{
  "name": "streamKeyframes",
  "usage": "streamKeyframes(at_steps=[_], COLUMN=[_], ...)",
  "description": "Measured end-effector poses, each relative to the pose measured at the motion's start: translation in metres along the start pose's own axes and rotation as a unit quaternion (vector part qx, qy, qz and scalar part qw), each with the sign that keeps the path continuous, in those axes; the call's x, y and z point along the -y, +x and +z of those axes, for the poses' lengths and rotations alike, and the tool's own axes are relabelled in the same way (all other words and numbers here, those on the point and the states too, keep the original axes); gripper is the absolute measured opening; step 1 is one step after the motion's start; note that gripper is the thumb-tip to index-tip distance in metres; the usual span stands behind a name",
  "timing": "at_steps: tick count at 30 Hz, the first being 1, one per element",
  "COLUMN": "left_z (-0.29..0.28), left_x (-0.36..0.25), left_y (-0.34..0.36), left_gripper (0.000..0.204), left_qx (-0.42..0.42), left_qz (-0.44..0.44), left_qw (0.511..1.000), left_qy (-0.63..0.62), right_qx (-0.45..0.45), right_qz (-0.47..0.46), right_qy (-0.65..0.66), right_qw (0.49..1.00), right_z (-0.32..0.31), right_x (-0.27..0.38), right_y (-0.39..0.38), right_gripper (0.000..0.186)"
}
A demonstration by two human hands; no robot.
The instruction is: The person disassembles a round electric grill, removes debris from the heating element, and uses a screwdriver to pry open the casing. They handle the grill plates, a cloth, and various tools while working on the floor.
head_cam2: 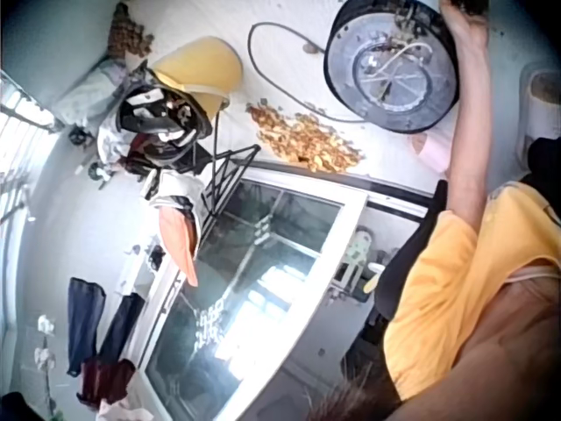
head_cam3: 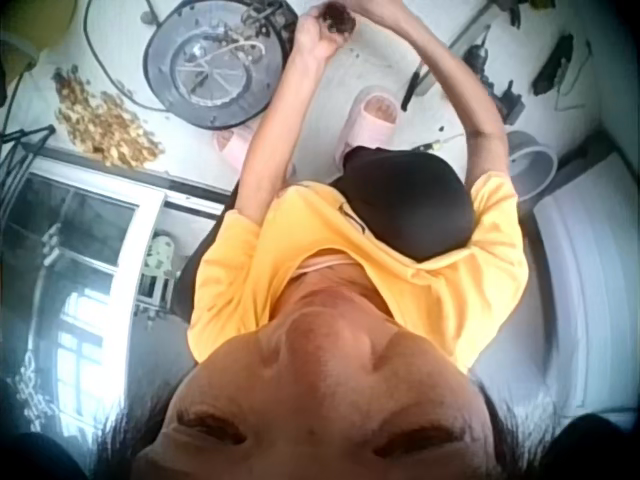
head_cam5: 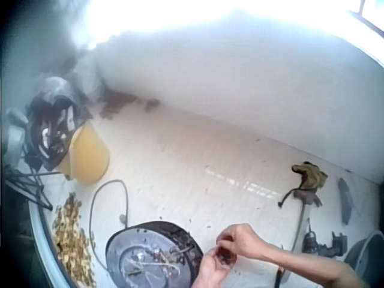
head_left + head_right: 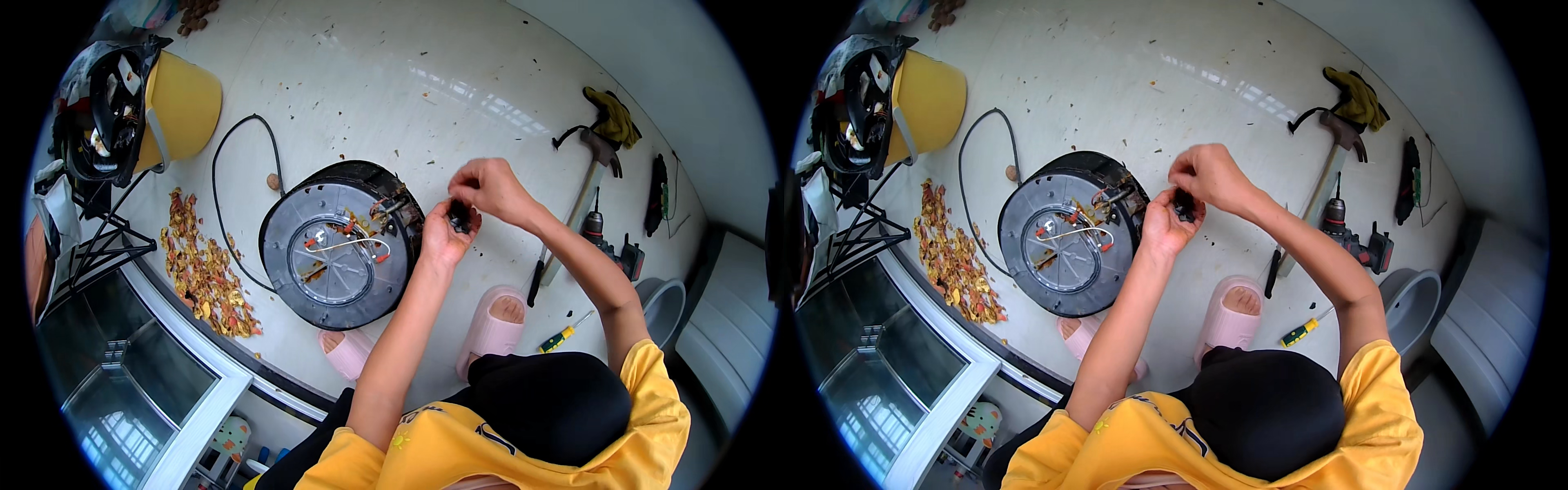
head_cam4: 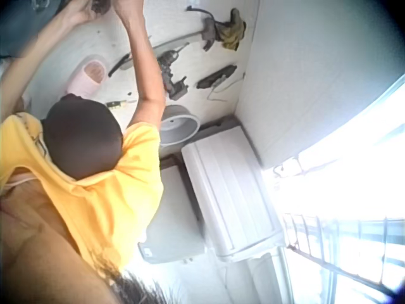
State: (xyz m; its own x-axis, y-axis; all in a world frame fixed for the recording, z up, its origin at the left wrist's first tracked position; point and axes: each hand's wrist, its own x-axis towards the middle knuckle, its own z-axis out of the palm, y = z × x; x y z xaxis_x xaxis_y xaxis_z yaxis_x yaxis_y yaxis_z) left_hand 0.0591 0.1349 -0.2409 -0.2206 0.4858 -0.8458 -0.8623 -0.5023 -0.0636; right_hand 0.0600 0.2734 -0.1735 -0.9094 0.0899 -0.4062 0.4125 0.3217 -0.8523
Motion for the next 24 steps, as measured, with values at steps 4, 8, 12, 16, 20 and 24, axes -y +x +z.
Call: streamKeyframes(at_steps=[4, 8, 12, 16, 20, 24], left_z=[0.003, -0.004, -0.014, -0.015, -0.015, -0.010], left_x=[0.005, 0.005, 0.007, 0.010, 0.005, 0.003], left_y=[-0.007, -0.016, -0.020, -0.023, -0.024, -0.021], left_gripper=[0.015, 0.015, 0.016, 0.016, 0.015, 0.016], left_qx=[-0.026, -0.023, -0.023, -0.014, -0.012, -0.015], left_qz=[0.000, -0.001, 0.002, -0.007, -0.004, 0.005], left_qw=[1.000, 1.000, 1.000, 1.000, 1.000, 1.000], left_qy=[0.009, -0.004, -0.014, -0.017, -0.016, -0.012], right_qx=[-0.122, -0.043, -0.052, -0.012, -0.001, -0.011], right_qz=[-0.144, -0.146, -0.215, -0.291, -0.246, -0.182], right_qy=[-0.128, -0.316, -0.238, -0.293, -0.371, -0.420], right_qw=[0.974, 0.936, 0.946, 0.911, 0.896, 0.889], right_z=[0.018, 0.029, 0.037, 0.049, 0.059, 0.071], right_x=[-0.025, -0.042, -0.019, -0.014, -0.009, 0.004], right_y=[0.054, 0.077, 0.094, 0.119, 0.119, 0.104], right_gripper=[0.018, 0.012, 0.011, 0.007, 0.009, 0.014])
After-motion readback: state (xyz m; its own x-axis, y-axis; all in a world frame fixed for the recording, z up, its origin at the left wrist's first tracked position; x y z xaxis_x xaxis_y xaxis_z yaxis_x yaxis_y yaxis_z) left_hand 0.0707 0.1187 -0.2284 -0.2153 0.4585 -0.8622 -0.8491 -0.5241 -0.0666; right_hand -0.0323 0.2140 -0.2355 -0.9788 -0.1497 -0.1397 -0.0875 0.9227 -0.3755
